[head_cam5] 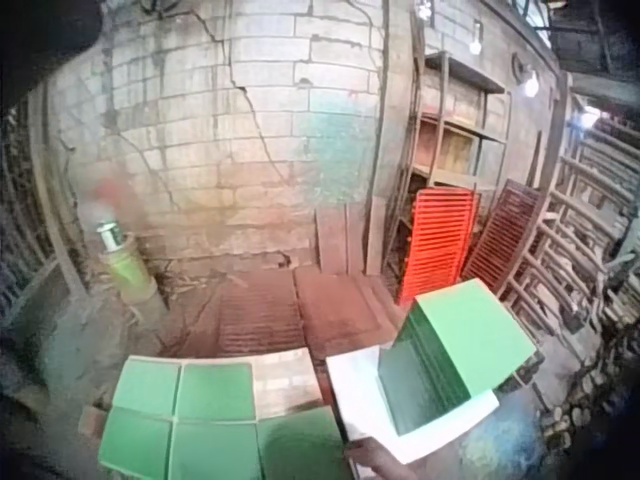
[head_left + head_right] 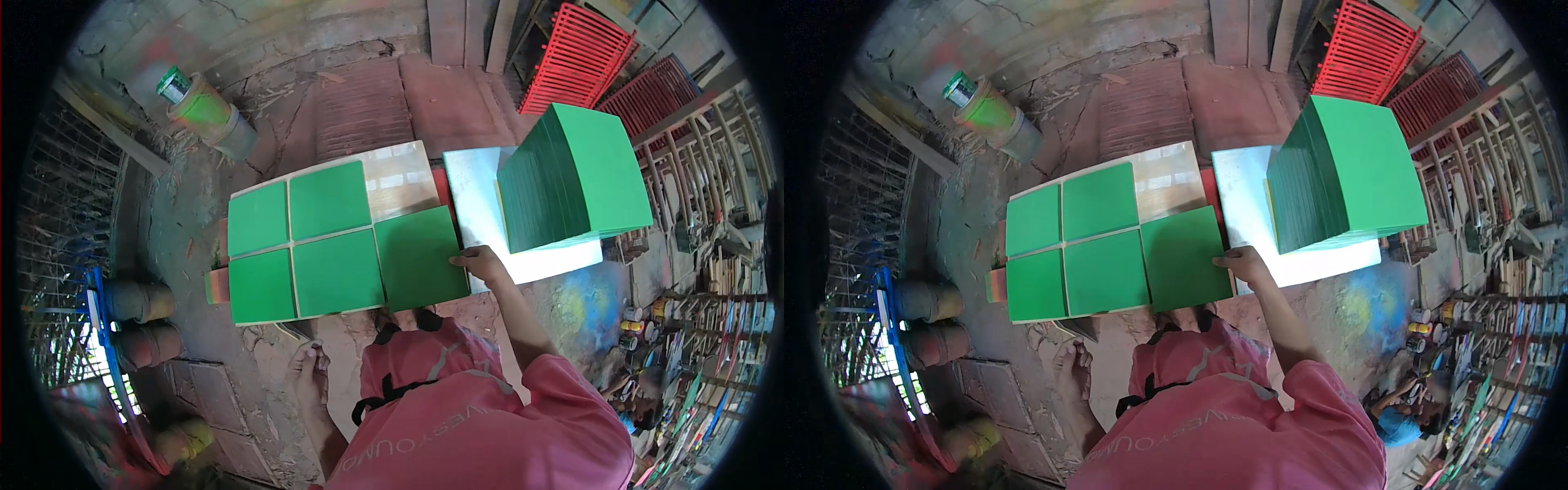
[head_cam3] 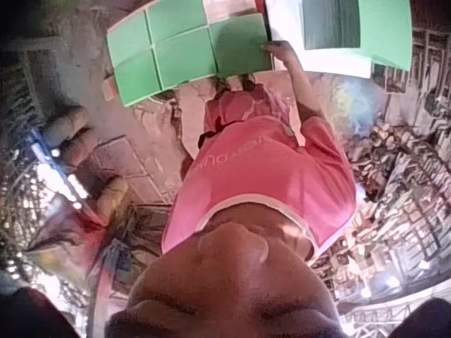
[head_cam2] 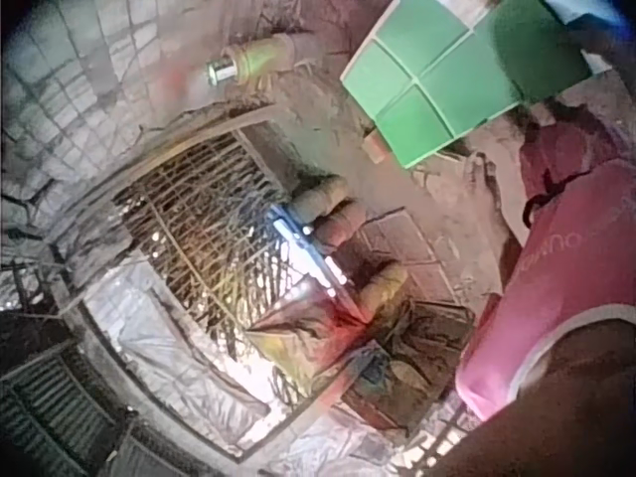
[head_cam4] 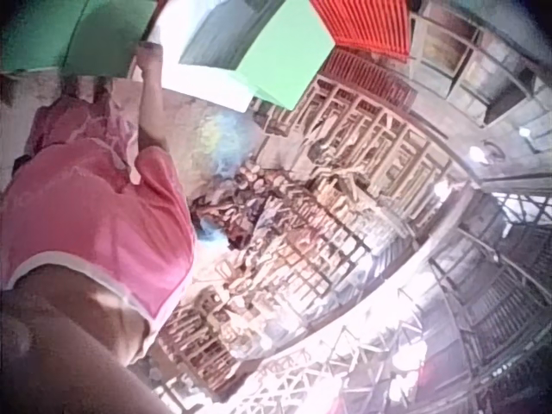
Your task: The person repeatedly picks up green square boards from a stack and places them onto a wooden base, arranging them in a grid pattern. The person handles the boards one by one, occasionally adjusting their position to align them with others already placed on the base.
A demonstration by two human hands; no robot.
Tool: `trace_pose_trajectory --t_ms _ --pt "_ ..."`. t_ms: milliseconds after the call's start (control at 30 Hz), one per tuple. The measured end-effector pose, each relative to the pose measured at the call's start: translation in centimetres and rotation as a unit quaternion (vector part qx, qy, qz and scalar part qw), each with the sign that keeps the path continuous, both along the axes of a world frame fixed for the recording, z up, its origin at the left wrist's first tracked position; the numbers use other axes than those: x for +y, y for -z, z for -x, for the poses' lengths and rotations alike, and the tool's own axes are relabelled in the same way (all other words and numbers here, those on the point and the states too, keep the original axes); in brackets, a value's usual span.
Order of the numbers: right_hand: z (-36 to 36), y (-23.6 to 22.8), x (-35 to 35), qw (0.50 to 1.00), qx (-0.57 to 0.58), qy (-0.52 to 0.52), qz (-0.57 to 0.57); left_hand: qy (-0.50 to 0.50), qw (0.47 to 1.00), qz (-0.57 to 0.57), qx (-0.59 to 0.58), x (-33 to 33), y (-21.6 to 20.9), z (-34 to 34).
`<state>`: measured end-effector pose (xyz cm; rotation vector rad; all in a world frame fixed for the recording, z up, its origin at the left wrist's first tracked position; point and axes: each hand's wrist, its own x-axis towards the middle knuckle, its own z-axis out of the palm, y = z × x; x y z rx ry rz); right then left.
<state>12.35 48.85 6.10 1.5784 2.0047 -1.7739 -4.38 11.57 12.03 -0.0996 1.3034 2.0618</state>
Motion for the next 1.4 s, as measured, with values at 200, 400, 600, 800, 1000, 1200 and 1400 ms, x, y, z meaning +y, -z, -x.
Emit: trace_pose_trajectory --t_ms 200,400,600,800,1000,1200,1400 --pt "-0.3 -0.1 0.2 0.981 0.118 0.063 0.140 -0.009 1.000 0.000 0.001 -1.3 0.7 0.0" --pt "1.0 -0.8 2.9 0.978 0.122 0.083 0.148 -0.030 0.999 0.008 -0.013 -2.5 0.9 0.0" --pt "3.7 0.5 6.8 0.984 0.101 0.059 0.131 -0.038 0.999 0.005 -0.013 -3.5 1.1 0.5" --pt "5.9 2.8 9.0 0.984 0.105 0.043 0.138 -0.059 0.998 0.011 -0.009 -4.9 1.4 0.5" --pt "6.6 3.2 9.3 0.985 0.093 0.037 0.138 -0.072 0.997 0.017 -0.012 -5.8 1.5 0.1" --pt "6.9 2.9 9.4 0.991 0.068 0.029 0.115 -0.069 0.997 0.007 -0.024 -5.8 1.9 0.3" --pt "7.5 1.2 8.6 0.994 0.052 0.035 0.094 -0.054 0.998 -0.005 -0.023 -5.6 2.1 0.6"
